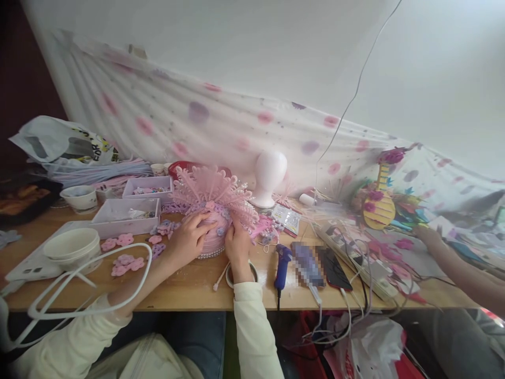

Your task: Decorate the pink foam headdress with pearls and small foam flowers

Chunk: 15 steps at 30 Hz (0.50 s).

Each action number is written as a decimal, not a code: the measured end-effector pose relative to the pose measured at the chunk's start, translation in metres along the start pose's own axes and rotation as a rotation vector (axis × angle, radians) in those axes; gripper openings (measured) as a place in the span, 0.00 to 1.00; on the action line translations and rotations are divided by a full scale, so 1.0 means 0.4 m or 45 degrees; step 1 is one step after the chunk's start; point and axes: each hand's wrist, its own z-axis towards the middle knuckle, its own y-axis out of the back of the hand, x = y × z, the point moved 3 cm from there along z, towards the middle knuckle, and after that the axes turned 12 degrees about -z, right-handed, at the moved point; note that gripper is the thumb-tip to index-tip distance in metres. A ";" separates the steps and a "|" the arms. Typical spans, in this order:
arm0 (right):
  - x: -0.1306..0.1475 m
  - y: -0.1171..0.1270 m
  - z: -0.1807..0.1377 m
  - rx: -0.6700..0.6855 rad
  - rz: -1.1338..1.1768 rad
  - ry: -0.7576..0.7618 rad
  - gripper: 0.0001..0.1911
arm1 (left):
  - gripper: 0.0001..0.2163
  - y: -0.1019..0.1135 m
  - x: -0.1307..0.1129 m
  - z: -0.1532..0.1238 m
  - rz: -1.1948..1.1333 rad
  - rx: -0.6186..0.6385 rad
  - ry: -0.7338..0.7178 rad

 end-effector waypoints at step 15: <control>0.000 -0.007 -0.004 0.025 -0.002 -0.026 0.30 | 0.19 0.004 0.000 0.000 0.031 -0.035 -0.080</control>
